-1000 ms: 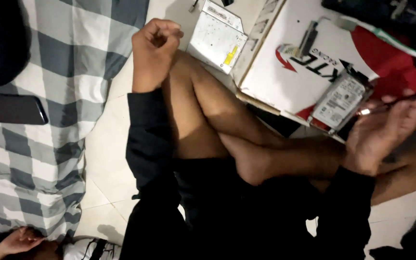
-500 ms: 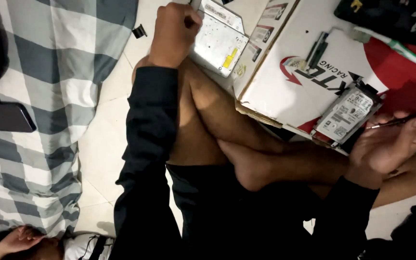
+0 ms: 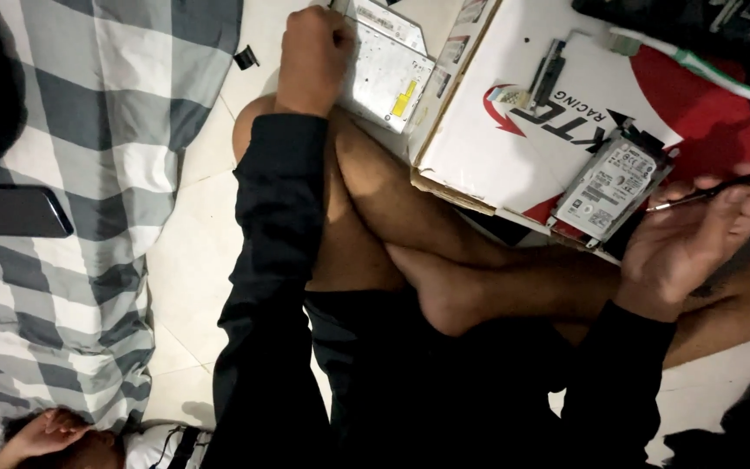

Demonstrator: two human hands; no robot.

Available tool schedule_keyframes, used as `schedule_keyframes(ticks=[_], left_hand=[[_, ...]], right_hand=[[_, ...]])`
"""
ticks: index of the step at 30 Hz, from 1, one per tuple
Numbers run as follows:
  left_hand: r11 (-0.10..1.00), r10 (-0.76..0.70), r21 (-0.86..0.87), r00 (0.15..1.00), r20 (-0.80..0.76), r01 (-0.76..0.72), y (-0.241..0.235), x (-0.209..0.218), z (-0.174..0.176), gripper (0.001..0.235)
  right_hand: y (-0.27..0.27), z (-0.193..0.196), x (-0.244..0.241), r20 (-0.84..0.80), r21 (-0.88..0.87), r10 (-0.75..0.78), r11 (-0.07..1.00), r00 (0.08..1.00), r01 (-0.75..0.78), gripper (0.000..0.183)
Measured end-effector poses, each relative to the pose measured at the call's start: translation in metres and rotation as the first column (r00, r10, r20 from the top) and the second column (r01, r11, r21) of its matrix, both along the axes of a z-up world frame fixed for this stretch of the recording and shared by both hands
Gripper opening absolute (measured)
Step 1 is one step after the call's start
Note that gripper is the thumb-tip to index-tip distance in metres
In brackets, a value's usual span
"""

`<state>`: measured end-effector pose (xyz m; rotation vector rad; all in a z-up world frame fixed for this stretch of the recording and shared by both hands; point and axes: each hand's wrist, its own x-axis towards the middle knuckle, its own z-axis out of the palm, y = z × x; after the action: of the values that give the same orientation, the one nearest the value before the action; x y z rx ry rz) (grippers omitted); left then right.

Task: A person sits on the floor, cleaning and inspecting a hard drive before disassembling it.

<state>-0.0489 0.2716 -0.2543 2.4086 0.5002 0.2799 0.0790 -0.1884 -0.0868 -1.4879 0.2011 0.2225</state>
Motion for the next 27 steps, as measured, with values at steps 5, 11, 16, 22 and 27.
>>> schedule_keyframes(ticks=[5, 11, 16, 22, 27], left_hand=[[0.999, 0.015, -0.028, 1.0, -0.008, -0.015, -0.001, -0.003, 0.001, 0.026], [1.0, 0.022, 0.013, 0.999, -0.029, -0.022, 0.0, -0.001, -0.004, 0.024], [1.0, 0.001, -0.025, 1.0, 0.016, 0.0, 0.005, -0.005, -0.013, 0.034], [0.985, 0.117, -0.127, 0.993, -0.011, -0.117, 0.01, -0.013, 0.012, 0.014], [0.994, 0.048, -0.093, 0.999, -0.002, -0.048, 0.004, -0.009, 0.013, 0.012]], right_hand=[[0.003, 0.003, -0.001, 0.034, 0.03, 0.036, 0.999, 0.999, -0.038, 0.013], [0.004, 0.005, -0.001, -0.006, -0.004, -0.002, 1.0, 1.0, 0.002, 0.014], [-0.001, -0.001, 0.001, 0.002, 0.016, -0.025, 1.0, 1.0, 0.025, 0.019], [0.0, 0.003, -0.001, 0.012, 0.052, 0.013, 0.999, 1.0, -0.014, 0.013], [-0.01, -0.008, 0.0, 0.03, 0.075, 0.009, 0.997, 1.0, -0.011, 0.012]])
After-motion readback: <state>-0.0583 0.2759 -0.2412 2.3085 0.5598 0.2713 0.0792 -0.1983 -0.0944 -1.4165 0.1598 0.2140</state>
